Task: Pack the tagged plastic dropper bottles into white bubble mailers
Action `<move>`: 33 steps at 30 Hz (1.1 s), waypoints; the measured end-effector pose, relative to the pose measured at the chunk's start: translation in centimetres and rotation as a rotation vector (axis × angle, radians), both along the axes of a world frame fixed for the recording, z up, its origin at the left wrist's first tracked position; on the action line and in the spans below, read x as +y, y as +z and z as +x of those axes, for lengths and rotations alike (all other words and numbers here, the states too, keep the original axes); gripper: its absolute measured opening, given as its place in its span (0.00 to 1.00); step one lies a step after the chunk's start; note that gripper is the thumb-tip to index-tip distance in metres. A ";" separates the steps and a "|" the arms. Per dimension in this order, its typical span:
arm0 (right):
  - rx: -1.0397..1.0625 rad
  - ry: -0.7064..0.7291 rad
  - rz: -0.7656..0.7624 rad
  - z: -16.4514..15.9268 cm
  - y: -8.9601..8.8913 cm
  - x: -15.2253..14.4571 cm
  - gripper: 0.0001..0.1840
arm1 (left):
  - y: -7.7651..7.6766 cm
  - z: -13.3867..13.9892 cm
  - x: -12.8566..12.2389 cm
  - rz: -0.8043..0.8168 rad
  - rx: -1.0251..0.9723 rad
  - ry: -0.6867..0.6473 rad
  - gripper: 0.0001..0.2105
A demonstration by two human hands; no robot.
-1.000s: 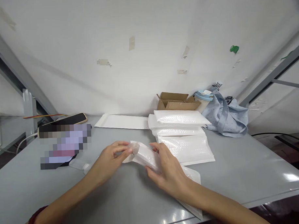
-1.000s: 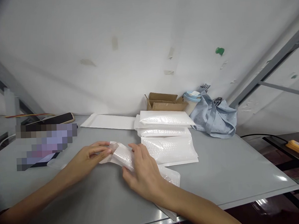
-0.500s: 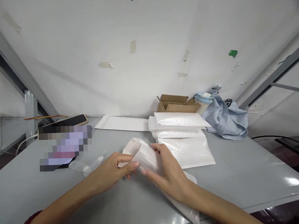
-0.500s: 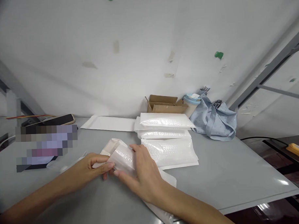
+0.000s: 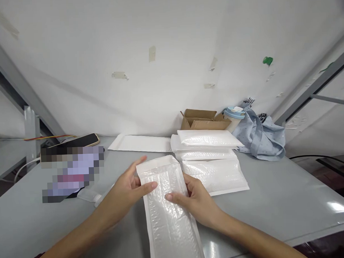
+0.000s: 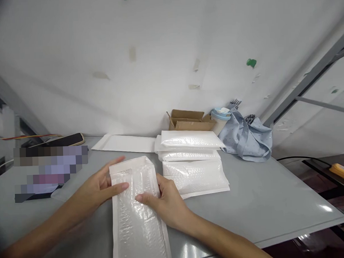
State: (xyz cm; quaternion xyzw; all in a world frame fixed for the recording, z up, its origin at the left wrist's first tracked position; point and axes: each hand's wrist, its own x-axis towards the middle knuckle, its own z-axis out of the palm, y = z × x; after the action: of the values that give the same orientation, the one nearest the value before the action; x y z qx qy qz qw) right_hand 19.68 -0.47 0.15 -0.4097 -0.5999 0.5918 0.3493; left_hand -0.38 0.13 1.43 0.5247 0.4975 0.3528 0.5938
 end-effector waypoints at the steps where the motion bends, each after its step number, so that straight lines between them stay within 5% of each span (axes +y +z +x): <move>1: -0.006 -0.008 0.008 0.0 -0.1 0.1 0.13 | -0.2 0.0 0.1 -0.019 -0.008 -0.049 0.30; 5: 0.010 -0.012 0.058 0.2 -0.2 0.6 0.14 | -0.9 -0.2 0.2 0.041 0.059 -0.174 0.11; 19: 0.158 -0.021 -0.105 0.9 -0.2 2.0 0.13 | -0.6 -0.9 1.0 0.155 0.050 -0.151 0.18; 25: 0.205 -0.131 -0.127 0.9 -0.8 2.1 0.07 | -0.7 -0.5 0.5 0.135 0.062 -0.182 0.10; 33: 0.266 -0.292 -0.288 0.5 0.3 1.4 0.05 | 1.0 -2.0 0.0 -0.014 0.012 -0.597 0.22</move>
State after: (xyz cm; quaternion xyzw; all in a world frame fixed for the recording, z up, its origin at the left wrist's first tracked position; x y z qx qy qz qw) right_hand 20.16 0.96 0.47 -0.4560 -0.3923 0.6634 0.4450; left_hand -2.36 0.12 2.39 0.6458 0.3272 0.1558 0.6720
